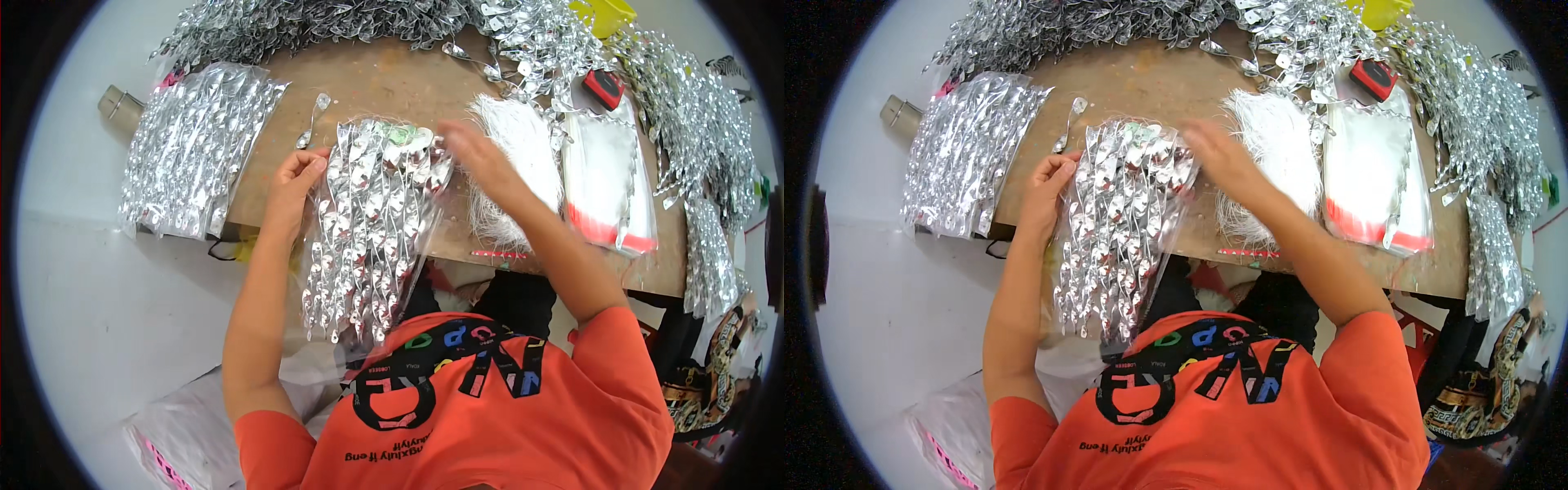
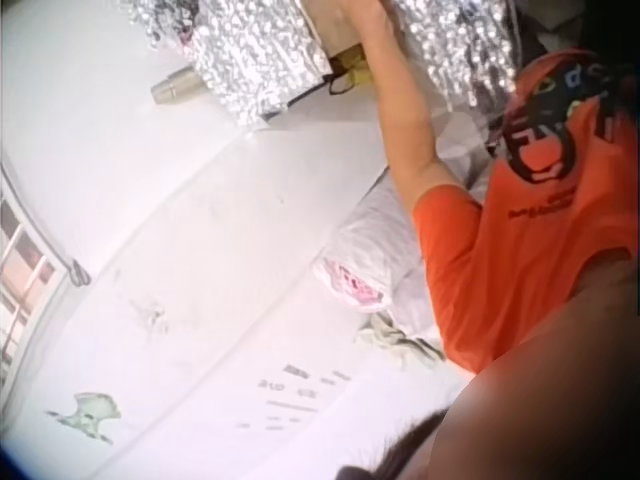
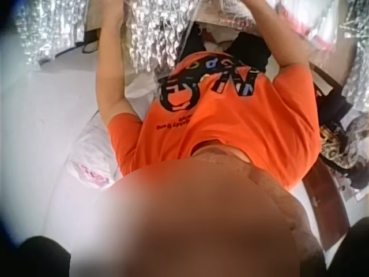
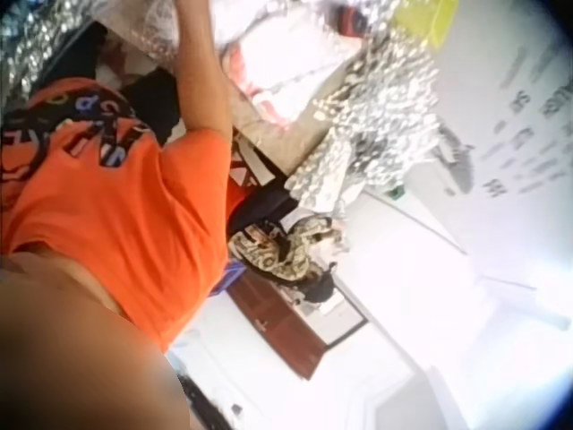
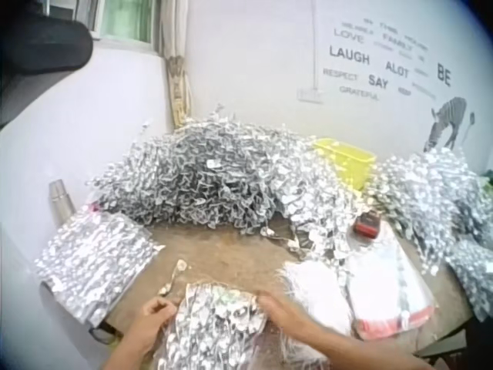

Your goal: Manually sorting and packaging silver metallic fringe decorations into clear plastic bags.

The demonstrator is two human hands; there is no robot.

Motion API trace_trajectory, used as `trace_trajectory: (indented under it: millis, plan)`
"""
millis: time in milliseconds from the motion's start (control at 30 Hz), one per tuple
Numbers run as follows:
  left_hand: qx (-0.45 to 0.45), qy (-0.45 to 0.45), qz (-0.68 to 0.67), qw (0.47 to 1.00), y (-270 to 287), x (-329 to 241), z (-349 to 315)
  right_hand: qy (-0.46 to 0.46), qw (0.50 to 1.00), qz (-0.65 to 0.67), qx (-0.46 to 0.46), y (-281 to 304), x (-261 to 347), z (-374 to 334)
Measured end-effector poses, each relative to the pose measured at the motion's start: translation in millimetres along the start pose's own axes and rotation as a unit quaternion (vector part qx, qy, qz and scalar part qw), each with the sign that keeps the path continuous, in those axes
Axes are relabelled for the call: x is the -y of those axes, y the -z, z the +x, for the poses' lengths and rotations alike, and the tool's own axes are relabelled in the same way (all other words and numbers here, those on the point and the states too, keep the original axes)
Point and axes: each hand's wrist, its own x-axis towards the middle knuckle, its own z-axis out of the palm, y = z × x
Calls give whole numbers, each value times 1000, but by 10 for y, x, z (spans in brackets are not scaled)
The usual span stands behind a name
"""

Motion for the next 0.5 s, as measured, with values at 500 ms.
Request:
trace_trajectory:
  millis: [500]
  plan:
    - [-23,9,-8,1000,7,-2,-2,-70,980,29,182,-336,91,551]
